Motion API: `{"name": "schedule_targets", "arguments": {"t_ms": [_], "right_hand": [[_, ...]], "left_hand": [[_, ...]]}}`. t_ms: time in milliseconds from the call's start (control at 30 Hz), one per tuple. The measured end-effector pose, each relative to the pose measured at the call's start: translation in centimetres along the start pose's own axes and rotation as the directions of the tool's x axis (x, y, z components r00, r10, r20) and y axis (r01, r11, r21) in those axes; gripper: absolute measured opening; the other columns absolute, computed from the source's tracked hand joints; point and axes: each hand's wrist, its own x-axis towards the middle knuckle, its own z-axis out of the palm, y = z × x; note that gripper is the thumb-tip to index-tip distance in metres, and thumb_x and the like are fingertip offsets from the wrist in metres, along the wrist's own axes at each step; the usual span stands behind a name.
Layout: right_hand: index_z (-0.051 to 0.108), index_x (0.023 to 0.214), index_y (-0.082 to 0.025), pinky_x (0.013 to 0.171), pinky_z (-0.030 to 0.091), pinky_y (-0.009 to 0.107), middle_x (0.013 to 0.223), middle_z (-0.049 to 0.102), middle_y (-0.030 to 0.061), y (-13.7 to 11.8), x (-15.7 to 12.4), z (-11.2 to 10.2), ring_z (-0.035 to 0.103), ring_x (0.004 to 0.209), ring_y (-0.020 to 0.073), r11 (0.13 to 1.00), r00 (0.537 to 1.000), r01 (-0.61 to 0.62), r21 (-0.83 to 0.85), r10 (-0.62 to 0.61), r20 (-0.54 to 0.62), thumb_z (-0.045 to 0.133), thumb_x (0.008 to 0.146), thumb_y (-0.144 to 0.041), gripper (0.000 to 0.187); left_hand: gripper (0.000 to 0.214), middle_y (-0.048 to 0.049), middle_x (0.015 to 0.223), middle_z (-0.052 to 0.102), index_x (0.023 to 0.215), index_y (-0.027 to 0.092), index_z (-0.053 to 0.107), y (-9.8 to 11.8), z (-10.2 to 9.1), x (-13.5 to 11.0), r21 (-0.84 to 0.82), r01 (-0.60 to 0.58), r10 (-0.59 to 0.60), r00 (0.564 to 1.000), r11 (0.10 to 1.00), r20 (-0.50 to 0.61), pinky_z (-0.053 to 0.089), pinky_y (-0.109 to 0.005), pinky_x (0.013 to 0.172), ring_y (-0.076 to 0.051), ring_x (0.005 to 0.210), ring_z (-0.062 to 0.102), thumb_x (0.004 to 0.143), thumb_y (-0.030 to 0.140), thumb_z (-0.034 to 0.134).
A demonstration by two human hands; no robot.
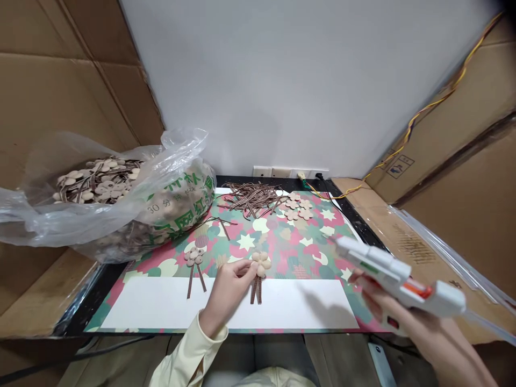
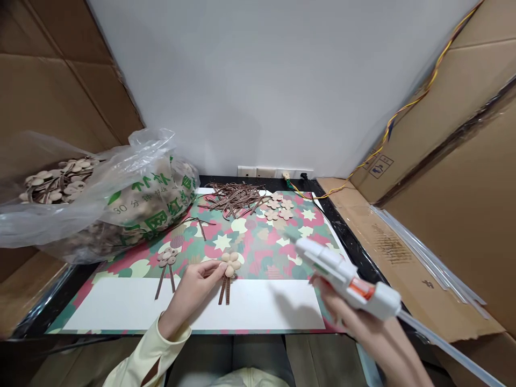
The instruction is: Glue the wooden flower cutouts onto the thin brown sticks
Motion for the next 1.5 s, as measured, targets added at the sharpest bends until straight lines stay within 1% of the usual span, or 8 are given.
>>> {"name": "schedule_targets", "arguments": {"t_ms": [33, 100, 233, 467, 633, 967, 1267, 1500], "right_hand": [[0.059, 0.079, -0.019, 0.042, 0.035, 0.026, 0.043, 0.042, -0.0039, -0.6, -0.9, 0.7, 0.042, 0.040, 0.0133, 0.997, 0.993, -0.048, 0.067, 0.040, 0.111, 0.048, 0.079, -0.055, 0.037], [0.060, 0.076, -0.019, 0.042, 0.035, 0.025, 0.043, 0.043, -0.0037, -1.6, -2.0, 2.3, 0.041, 0.040, 0.0127, 0.986, 0.953, -0.136, 0.093, 0.105, 0.283, 0.048, 0.080, -0.052, 0.035], [0.053, 0.061, -0.020, 0.041, 0.034, 0.024, 0.042, 0.044, -0.0036, -3.0, -2.1, 4.9, 0.042, 0.041, 0.0127, 0.990, 0.916, -0.134, 0.038, 0.109, 0.385, 0.052, 0.078, -0.044, 0.030], [0.044, 0.056, -0.020, 0.041, 0.031, 0.023, 0.044, 0.042, -0.0046, -4.7, -1.9, 6.0, 0.038, 0.042, 0.0105, 0.989, 0.938, -0.132, 0.062, 0.105, 0.330, 0.050, 0.075, -0.037, 0.025], [0.042, 0.057, -0.021, 0.041, 0.031, 0.023, 0.043, 0.043, -0.0046, -4.5, -2.0, 6.2, 0.039, 0.041, 0.0110, 0.989, 0.922, -0.138, 0.056, 0.107, 0.373, 0.049, 0.076, -0.039, 0.027], [0.040, 0.058, -0.022, 0.039, 0.032, 0.023, 0.047, 0.040, -0.0044, -4.1, -1.9, 6.5, 0.039, 0.043, 0.0117, 0.991, 0.942, -0.086, 0.098, 0.049, 0.332, 0.051, 0.074, -0.036, 0.024], [0.039, 0.061, -0.020, 0.045, 0.035, 0.022, 0.058, 0.041, -0.0040, -3.9, -1.8, 6.5, 0.036, 0.050, 0.0100, 0.987, 0.921, -0.042, 0.154, -0.021, 0.389, 0.049, 0.075, -0.029, 0.019], [0.034, 0.062, -0.021, 0.043, 0.030, 0.021, 0.058, 0.035, -0.0047, -3.9, -1.8, 6.5, 0.032, 0.050, 0.0094, 0.986, 0.900, -0.083, 0.141, 0.014, 0.435, 0.048, 0.076, -0.028, 0.021]], "left_hand": [[0.028, -0.0040, 0.079, 0.072, 0.077, 0.015, 0.070, -0.1, 0.0, 0.0, 0.016, -0.004, 0.004, 1.000, 1.000, 0.001, 0.047, -0.023, 0.067, -0.018, 0.075, 0.065, 0.083, 0.035, 0.051], [0.028, -0.0037, 0.077, 0.072, 0.077, 0.015, 0.070, -0.2, 0.1, -0.1, 0.051, -0.012, 0.012, 1.000, 0.999, -0.002, 0.047, -0.023, 0.065, -0.018, 0.073, 0.065, 0.083, 0.035, 0.051], [0.029, -0.0030, 0.074, 0.072, 0.079, 0.015, 0.071, -0.3, 0.2, -0.2, 0.136, -0.055, 0.060, 0.997, 0.989, -0.038, 0.047, -0.022, 0.064, -0.018, 0.072, 0.064, 0.083, 0.036, 0.050], [0.030, -0.0023, 0.071, 0.070, 0.075, 0.014, 0.069, -0.4, 0.3, -0.2, 0.229, -0.089, 0.105, 0.993, 0.969, -0.059, 0.044, -0.019, 0.061, -0.014, 0.065, 0.061, 0.084, 0.035, 0.049], [0.029, -0.0021, 0.071, 0.070, 0.075, 0.015, 0.068, -0.4, 0.4, -0.2, 0.219, -0.085, 0.095, 0.995, 0.972, -0.036, 0.044, -0.019, 0.060, -0.013, 0.064, 0.060, 0.085, 0.035, 0.049], [0.028, -0.0020, 0.071, 0.071, 0.076, 0.016, 0.071, -0.3, 0.5, -0.2, 0.207, -0.100, 0.115, 0.991, 0.973, -0.063, 0.045, -0.019, 0.059, -0.014, 0.065, 0.061, 0.083, 0.034, 0.050], [0.028, -0.0021, 0.078, 0.073, 0.080, 0.017, 0.071, -0.4, 0.5, -0.1, 0.194, -0.069, 0.078, 0.996, 0.979, -0.041, 0.047, -0.020, 0.063, -0.016, 0.070, 0.064, 0.084, 0.034, 0.050], [0.028, -0.0021, 0.077, 0.073, 0.081, 0.017, 0.073, 0.0, 0.5, -0.2, 0.184, -0.096, 0.109, 0.992, 0.978, -0.062, 0.048, -0.021, 0.062, -0.017, 0.069, 0.064, 0.082, 0.034, 0.051]]}}
